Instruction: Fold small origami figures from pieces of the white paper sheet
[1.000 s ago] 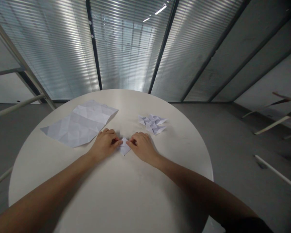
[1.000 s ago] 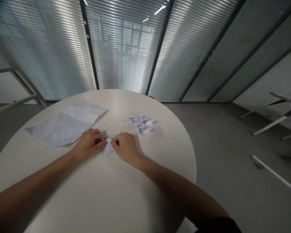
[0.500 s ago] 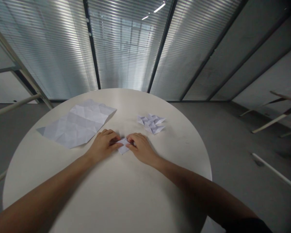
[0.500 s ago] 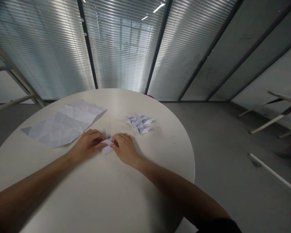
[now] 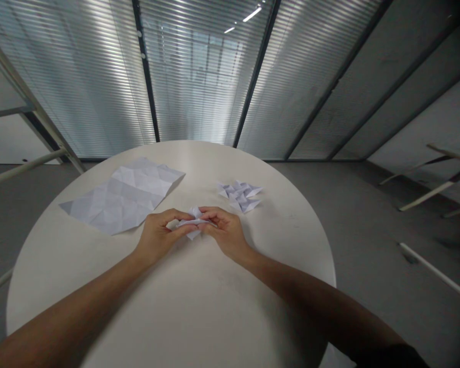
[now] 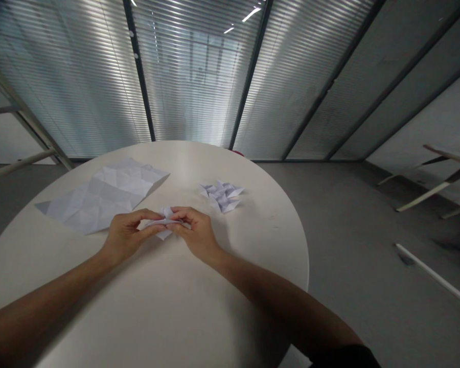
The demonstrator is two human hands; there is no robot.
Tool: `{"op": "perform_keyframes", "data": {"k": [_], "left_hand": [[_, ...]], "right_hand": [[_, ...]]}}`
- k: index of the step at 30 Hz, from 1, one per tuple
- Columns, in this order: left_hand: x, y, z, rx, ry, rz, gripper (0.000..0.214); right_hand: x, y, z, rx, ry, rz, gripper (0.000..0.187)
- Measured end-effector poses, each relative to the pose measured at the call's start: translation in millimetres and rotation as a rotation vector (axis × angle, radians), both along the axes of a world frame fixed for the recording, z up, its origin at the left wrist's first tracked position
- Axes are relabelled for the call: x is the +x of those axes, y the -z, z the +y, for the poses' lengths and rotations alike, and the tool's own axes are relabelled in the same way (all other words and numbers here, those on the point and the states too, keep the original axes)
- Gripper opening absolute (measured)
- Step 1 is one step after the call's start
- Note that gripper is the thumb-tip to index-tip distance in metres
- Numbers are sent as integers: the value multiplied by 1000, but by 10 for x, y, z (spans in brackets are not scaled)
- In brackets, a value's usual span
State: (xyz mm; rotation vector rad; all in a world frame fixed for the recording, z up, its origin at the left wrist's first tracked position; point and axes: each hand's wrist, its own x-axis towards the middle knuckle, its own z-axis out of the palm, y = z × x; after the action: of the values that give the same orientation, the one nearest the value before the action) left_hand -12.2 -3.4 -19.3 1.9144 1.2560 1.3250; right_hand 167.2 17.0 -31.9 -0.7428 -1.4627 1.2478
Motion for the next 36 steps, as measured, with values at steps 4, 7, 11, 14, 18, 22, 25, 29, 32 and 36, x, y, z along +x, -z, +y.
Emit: {"op": "perform_keyframes", "data": {"k": [4,7,11,14,18,22,25,29,32,36], "left_hand": [[41,-28,-43,36,12,-16,13],[58,-19,-54,4,9,-29,14],[90,17,-58,-62,-5,-134,16],[118,30,-64,-143,37,-296,24],[95,32,-55,-176,39,-192,29],[-3,27,7,65,27,94,12],[-82,60,80,303,69,315,10],[-154,128,132,337,185,586,19],[-178,102,101,306,263,689,21],[-172,15,51,256,311,753,18]], "right_hand": [[-8,3,-19,-14,27,52,9],[-15,-6,-44,-20,42,43,11],[-40,-26,-69,-62,78,50,17],[-56,-49,-74,-99,123,112,28],[-32,-91,-61,-78,83,23,33],[57,-92,-1,164,114,-221,9],[135,-28,68,379,89,-418,6],[205,50,119,543,8,-684,17],[221,16,96,587,-32,-786,19],[192,-76,60,579,-50,-819,11]]}}
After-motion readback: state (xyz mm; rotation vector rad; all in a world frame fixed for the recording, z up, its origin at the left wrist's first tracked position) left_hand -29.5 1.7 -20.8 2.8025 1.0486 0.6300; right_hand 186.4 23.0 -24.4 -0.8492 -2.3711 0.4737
